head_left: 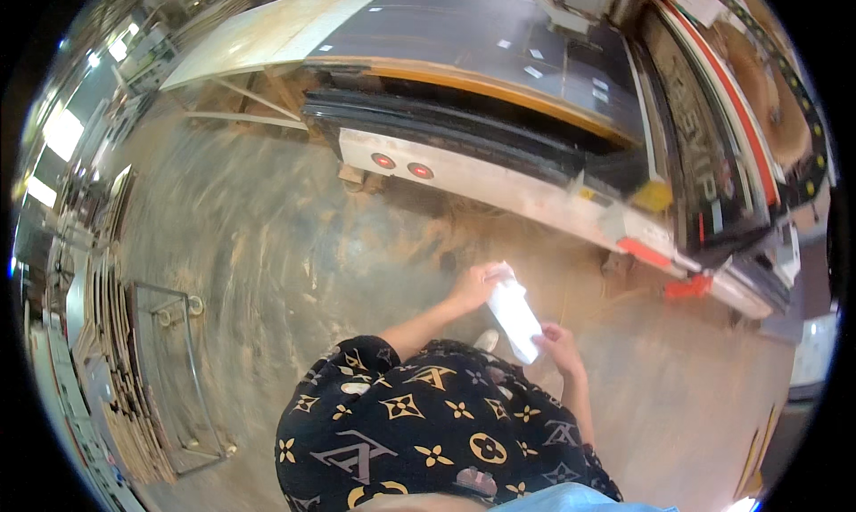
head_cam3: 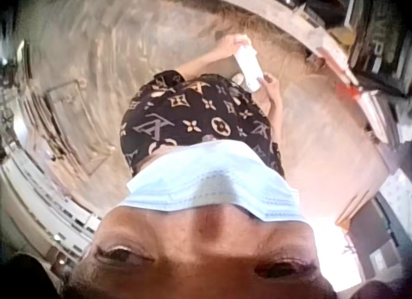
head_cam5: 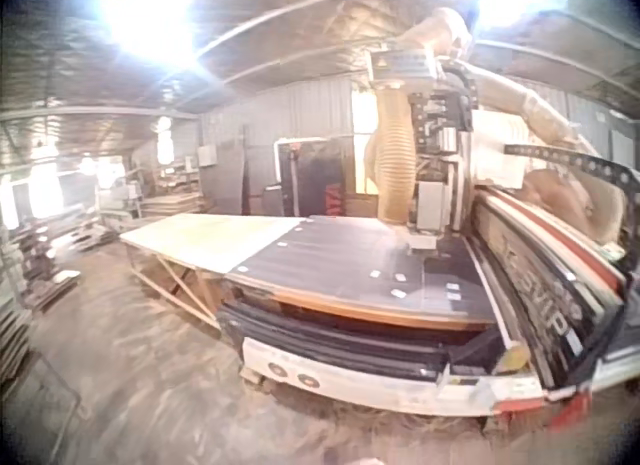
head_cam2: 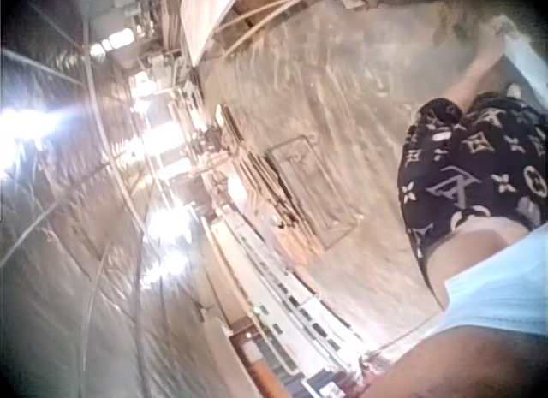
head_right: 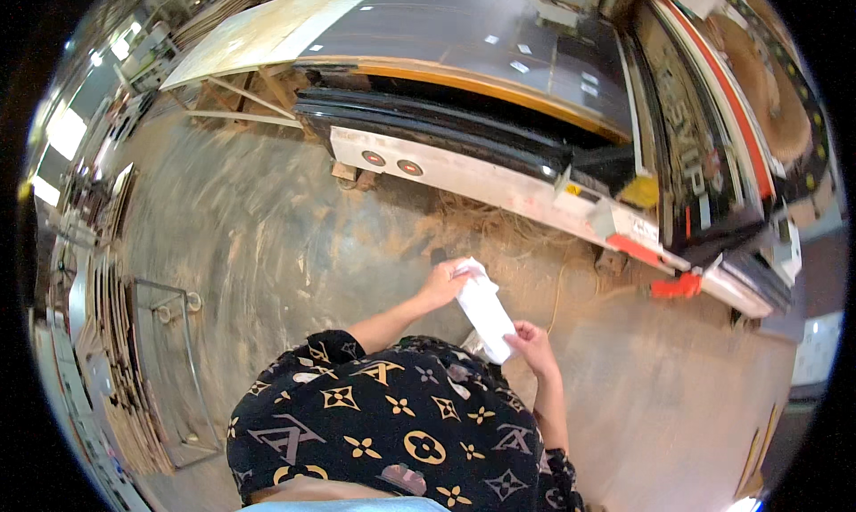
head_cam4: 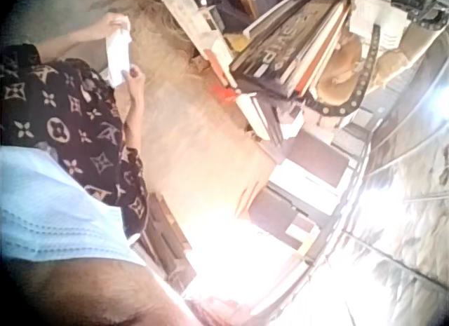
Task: The person tears off small white labels from a roll and sticks them onto large flat panels on a workbench. They then pick up a panel and place it on a stack of similar panels.
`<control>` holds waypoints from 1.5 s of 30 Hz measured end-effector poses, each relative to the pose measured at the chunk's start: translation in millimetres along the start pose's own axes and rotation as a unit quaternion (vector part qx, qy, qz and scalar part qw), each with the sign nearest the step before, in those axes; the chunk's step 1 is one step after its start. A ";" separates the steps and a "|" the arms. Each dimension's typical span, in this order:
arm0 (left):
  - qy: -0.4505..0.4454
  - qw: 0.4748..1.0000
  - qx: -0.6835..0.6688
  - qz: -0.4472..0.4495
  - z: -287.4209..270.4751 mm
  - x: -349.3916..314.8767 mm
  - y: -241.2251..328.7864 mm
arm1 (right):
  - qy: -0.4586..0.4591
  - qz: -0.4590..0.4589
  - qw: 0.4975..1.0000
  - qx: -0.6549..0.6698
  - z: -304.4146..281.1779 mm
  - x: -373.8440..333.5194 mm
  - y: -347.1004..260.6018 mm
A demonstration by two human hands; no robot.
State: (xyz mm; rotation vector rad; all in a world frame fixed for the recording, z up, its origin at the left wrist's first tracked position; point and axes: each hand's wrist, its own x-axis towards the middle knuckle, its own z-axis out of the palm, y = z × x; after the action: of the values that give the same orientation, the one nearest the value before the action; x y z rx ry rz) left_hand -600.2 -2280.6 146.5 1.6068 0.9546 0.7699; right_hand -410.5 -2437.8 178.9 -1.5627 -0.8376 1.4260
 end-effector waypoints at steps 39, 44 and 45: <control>-0.604 0.580 -0.355 -0.414 232.1 -387.2 83.0 | 0.536 -0.205 0.816 -0.066 68.6 -400.8 173.2; -0.655 0.680 -0.240 -0.224 276.6 -433.9 76.8 | 0.623 -0.087 0.778 -0.001 14.4 -463.4 248.8; -0.638 0.709 -0.231 -0.192 286.1 -437.5 64.9 | 0.660 -0.049 0.748 0.049 7.9 -476.0 261.2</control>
State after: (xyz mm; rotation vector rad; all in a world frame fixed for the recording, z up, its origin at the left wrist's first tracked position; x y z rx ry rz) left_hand -547.9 -2804.7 140.6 1.0194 -0.0005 -0.4423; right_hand -495.9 -2973.1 147.0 -1.8714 0.0555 0.0221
